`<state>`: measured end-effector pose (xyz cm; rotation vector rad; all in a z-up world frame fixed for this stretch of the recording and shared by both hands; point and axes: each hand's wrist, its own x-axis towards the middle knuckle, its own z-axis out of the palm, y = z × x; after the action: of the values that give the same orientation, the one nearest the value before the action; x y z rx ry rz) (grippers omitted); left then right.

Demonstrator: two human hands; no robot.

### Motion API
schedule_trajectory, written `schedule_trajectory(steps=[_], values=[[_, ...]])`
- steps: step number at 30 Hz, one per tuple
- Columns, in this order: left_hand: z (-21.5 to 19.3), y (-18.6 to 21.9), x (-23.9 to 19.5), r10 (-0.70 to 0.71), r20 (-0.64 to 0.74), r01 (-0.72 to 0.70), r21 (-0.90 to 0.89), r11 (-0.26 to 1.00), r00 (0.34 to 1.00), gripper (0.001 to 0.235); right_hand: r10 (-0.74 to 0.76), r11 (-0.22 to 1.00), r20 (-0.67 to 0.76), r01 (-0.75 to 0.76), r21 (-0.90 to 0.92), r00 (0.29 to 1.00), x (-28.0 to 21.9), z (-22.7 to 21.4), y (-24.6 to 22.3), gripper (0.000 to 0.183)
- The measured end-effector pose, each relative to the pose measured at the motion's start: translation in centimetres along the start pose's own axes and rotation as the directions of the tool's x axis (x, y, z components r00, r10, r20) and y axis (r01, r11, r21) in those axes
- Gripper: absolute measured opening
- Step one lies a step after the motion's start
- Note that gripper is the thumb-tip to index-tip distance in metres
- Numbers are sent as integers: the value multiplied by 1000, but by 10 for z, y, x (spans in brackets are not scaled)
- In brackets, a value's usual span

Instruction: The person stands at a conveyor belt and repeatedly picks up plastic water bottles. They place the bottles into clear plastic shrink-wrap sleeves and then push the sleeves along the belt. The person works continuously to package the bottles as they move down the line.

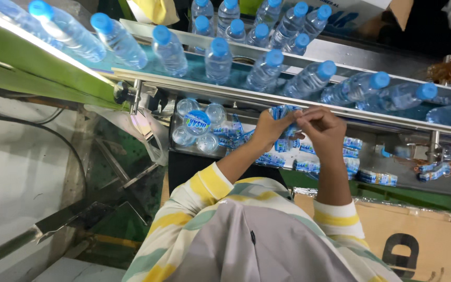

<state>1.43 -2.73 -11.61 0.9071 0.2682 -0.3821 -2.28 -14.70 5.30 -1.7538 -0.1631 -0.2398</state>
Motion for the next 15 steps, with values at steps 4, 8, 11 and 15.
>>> schedule_trajectory(steps=[4, 8, 11, 15], values=[[46, 82, -61, -56, -2, 56, -94, 994, 998, 40, 114, 893, -106, -55, 447, 988, 35, -4, 22, 17], [30, 85, -65, -81, 70, 90, -140, 986, 994, 41, -445, 844, 56, 440, -306, 894, 92, 8, -21, 4], [16, 79, -63, -78, 101, 97, -205, 974, 992, 24, -622, 622, 201, 633, -460, 757, 118, 15, -26, 13], [44, 159, -113, -39, -88, 42, 31, 999, 995, 3, -616, 622, 187, 618, -481, 765, 117, 4, 26, 52]])
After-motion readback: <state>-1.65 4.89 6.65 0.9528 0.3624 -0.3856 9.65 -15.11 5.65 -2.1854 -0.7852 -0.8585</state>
